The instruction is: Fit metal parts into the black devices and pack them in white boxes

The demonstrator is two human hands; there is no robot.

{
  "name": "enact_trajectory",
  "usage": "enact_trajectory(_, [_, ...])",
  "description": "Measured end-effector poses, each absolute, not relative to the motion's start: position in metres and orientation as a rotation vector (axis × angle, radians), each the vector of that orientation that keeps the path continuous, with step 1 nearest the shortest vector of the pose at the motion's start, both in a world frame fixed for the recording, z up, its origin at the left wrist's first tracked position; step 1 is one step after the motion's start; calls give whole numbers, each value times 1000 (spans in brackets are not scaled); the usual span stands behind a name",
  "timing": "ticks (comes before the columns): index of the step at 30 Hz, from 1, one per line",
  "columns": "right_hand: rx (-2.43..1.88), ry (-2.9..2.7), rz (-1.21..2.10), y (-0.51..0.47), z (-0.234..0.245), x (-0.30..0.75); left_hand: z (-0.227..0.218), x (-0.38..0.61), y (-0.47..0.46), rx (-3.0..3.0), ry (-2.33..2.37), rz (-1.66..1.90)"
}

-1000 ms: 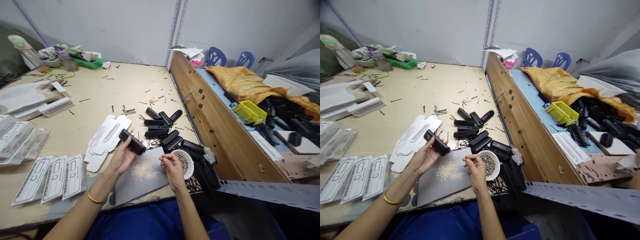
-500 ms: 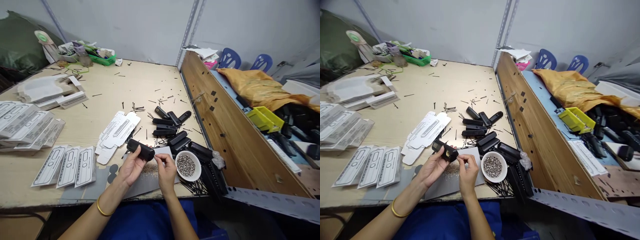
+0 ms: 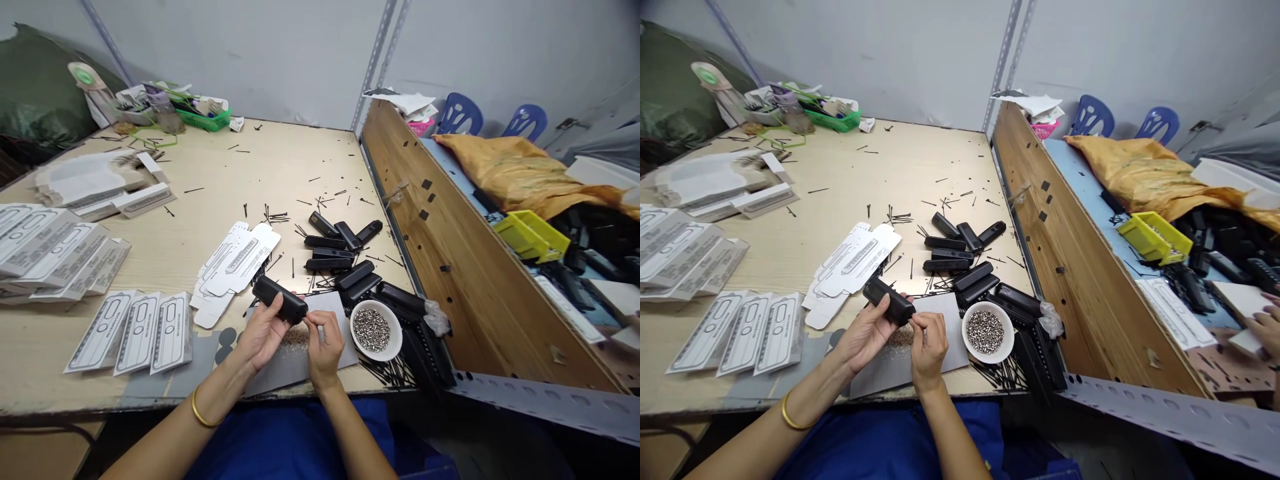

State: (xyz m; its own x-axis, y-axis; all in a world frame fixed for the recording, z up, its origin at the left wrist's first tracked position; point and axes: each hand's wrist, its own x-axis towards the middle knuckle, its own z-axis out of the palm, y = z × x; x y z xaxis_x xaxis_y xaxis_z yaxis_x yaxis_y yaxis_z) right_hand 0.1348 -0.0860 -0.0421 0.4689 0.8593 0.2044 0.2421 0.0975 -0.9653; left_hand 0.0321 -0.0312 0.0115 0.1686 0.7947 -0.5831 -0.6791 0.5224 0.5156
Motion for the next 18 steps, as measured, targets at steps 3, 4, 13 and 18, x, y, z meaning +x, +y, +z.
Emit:
enact_trajectory(3, [-1427, -961, 758, -92, -42, 137, 15, 31, -33, 133, 913, 1044])
enact_trajectory(4, [-1431, -941, 799, -93, -40, 140, 17, 31, -33, 134, 909, 1043])
enact_trajectory(13, [-1484, -1164, 476, -87, -24, 148, 14, 42, -37, 133, 861, 1098])
enact_trajectory(18, [-1401, -877, 693, -91, -19, 158, 38, 38, -36, 376, 806, 1083])
